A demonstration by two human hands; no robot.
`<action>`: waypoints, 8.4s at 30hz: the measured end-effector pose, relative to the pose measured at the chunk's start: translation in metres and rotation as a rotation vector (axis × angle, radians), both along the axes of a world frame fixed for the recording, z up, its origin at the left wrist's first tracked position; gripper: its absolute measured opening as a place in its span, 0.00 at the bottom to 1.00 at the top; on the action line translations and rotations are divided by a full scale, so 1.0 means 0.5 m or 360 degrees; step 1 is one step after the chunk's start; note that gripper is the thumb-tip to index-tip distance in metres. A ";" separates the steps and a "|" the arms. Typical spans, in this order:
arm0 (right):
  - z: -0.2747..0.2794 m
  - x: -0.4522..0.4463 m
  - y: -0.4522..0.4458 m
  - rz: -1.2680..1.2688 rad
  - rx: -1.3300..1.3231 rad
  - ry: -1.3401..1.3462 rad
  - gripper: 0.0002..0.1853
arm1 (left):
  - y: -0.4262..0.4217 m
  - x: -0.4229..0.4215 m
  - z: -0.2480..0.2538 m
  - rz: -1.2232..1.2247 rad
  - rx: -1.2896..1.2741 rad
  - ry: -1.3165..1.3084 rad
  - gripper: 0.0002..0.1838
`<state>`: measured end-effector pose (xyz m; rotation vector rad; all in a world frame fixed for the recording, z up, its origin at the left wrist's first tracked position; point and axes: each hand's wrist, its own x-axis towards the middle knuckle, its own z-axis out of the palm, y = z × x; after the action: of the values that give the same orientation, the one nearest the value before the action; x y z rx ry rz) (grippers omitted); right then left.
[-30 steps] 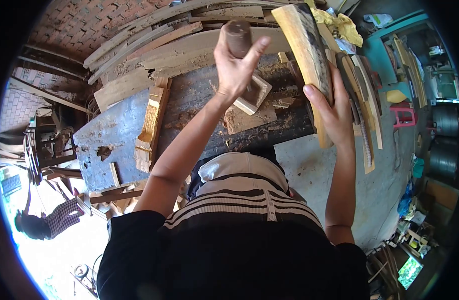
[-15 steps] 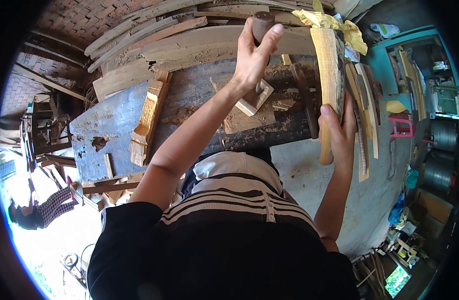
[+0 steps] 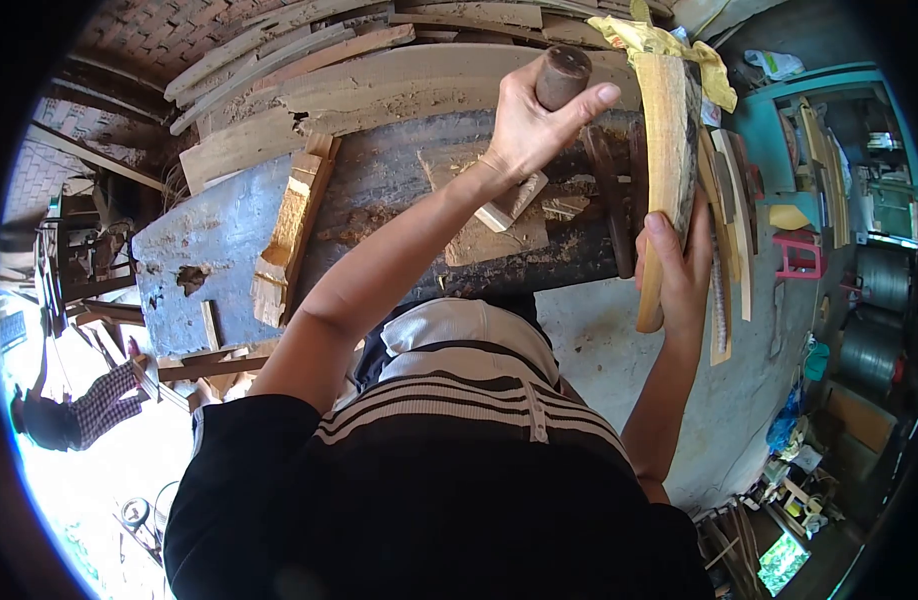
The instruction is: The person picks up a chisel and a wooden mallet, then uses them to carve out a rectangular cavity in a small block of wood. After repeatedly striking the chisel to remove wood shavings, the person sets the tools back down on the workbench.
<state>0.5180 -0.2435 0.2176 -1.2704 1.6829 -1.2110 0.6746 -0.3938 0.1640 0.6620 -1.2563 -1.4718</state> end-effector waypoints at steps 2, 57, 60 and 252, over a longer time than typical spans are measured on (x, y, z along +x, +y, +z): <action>0.011 0.005 -0.006 0.0003 -0.0007 0.0006 0.31 | 0.008 -0.014 -0.003 0.0161 -0.0179 -0.0017 0.21; 0.044 0.055 0.056 -0.0220 -0.0080 0.0049 0.28 | 0.026 -0.030 -0.028 0.0401 -0.0325 -0.0240 0.15; 0.073 0.052 0.053 -0.0306 -0.0248 -0.0012 0.38 | 0.040 -0.046 -0.043 0.0328 -0.0433 -0.0315 0.13; 0.039 0.075 0.078 -0.0111 -0.0783 -0.0105 0.32 | 0.113 -0.016 -0.054 0.0290 -0.0612 -0.0458 0.16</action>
<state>0.5555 -0.2042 0.2373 -1.4409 1.4378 -1.7629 0.6667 -0.3370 0.1368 0.7203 -1.6023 -0.9711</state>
